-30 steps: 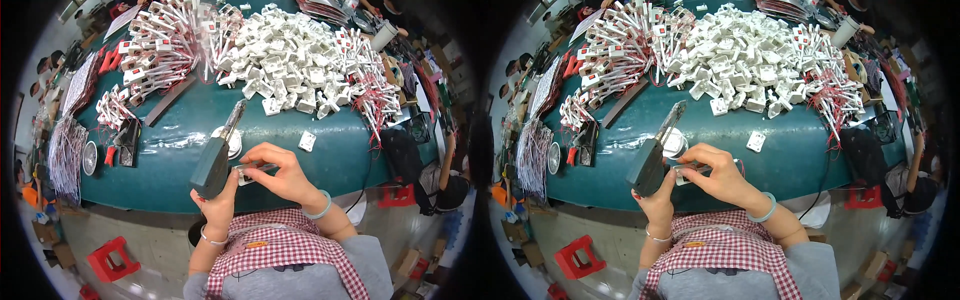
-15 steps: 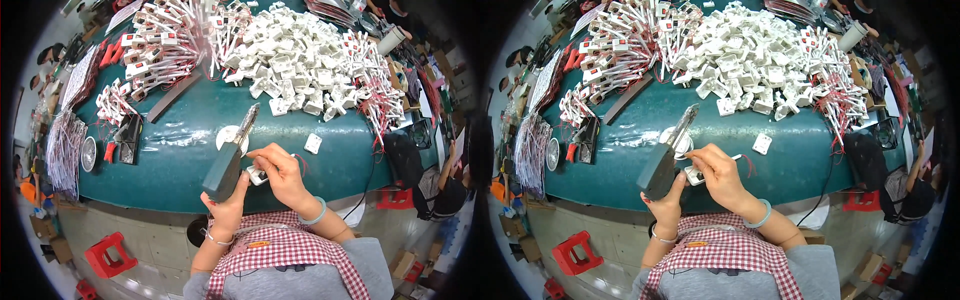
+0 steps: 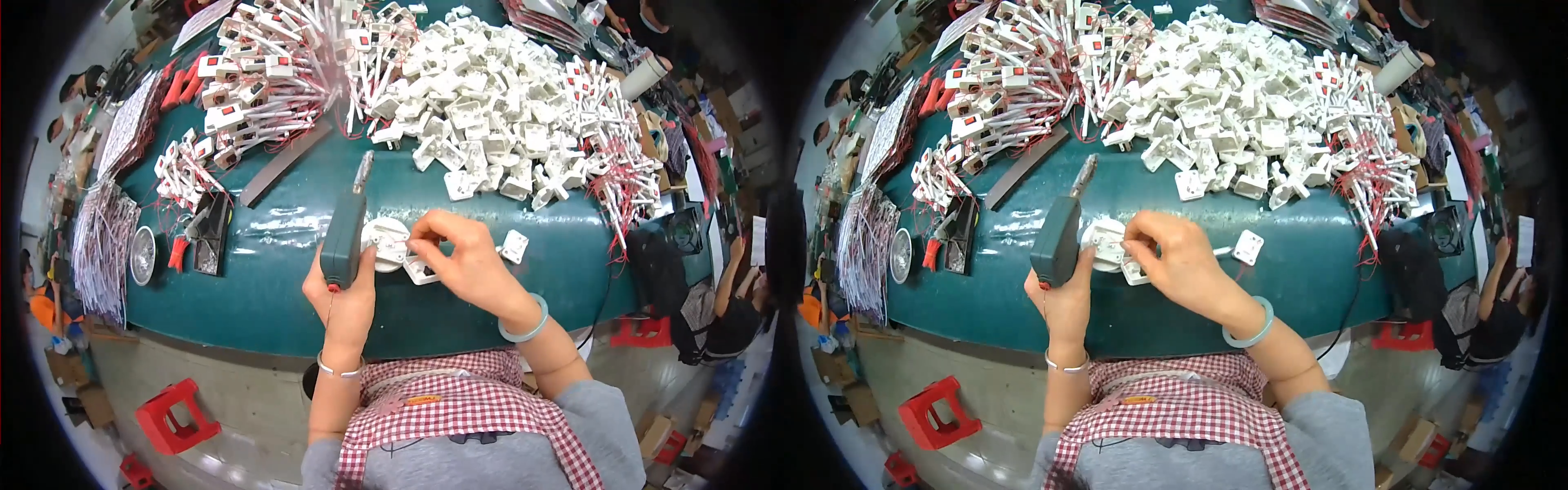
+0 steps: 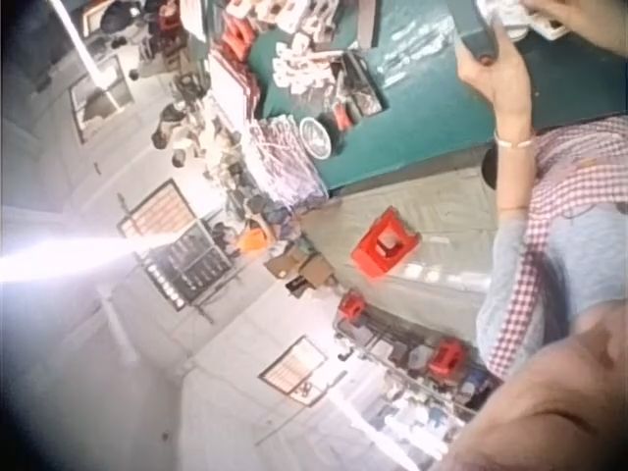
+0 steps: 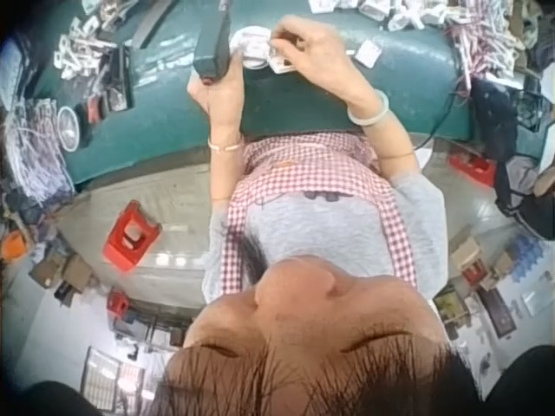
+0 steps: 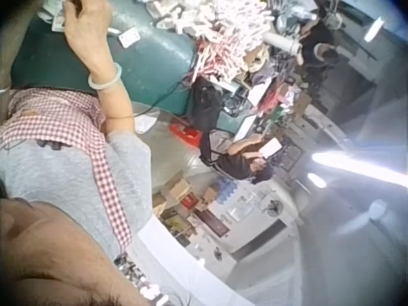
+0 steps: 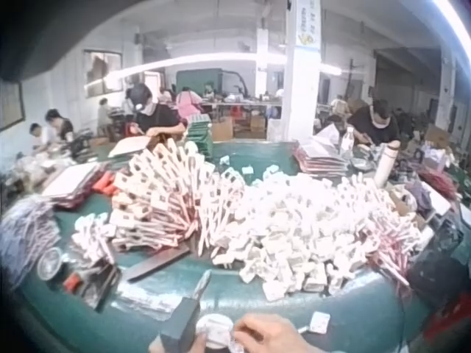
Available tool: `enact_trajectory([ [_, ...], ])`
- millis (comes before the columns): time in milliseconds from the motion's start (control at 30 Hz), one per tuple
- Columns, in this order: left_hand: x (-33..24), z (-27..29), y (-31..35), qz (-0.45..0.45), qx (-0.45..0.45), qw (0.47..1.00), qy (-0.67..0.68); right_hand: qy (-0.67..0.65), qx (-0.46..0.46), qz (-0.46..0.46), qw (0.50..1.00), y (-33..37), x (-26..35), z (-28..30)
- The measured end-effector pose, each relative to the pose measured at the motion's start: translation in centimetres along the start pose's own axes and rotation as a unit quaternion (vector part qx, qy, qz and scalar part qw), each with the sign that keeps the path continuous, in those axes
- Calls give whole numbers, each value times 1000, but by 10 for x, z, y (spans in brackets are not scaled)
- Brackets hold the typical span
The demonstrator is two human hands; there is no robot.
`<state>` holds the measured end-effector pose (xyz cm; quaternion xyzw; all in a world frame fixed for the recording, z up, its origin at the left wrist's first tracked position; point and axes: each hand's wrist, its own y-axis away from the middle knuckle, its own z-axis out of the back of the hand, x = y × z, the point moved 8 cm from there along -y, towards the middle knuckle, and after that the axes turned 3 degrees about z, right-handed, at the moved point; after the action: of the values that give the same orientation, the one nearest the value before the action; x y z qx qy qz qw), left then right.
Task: Soldering wires and assembling small electrical switch components on a production line.
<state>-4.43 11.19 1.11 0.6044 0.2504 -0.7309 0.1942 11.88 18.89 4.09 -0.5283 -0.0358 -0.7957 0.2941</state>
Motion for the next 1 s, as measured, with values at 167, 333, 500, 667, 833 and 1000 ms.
enact_trajectory([
  [167, 4, 1, -9, 32, 0, 999, 23, 9, 37, -42, 998, -7, -2, -9],
  [333, 8, -1, -11, 31, 15, 999, 14, 73, -15, 27, 997, -6, -2, -13],
  [500, 8, -2, -13, 38, 13, 999, 24, -8, -76, -13, 997, -5, -6, -13],
  [667, 7, 4, -11, 31, 6, 999, 14, 25, -60, 13, 998, -8, -2, -17],
  [833, 0, 28, 15, 69, -44, 996, 27, 36, -77, 46, 995, -9, 1, -14],
  [1000, -8, 62, 55, 61, -9, 997, -39, 31, -84, 64, 994, -8, 7, -15],
])
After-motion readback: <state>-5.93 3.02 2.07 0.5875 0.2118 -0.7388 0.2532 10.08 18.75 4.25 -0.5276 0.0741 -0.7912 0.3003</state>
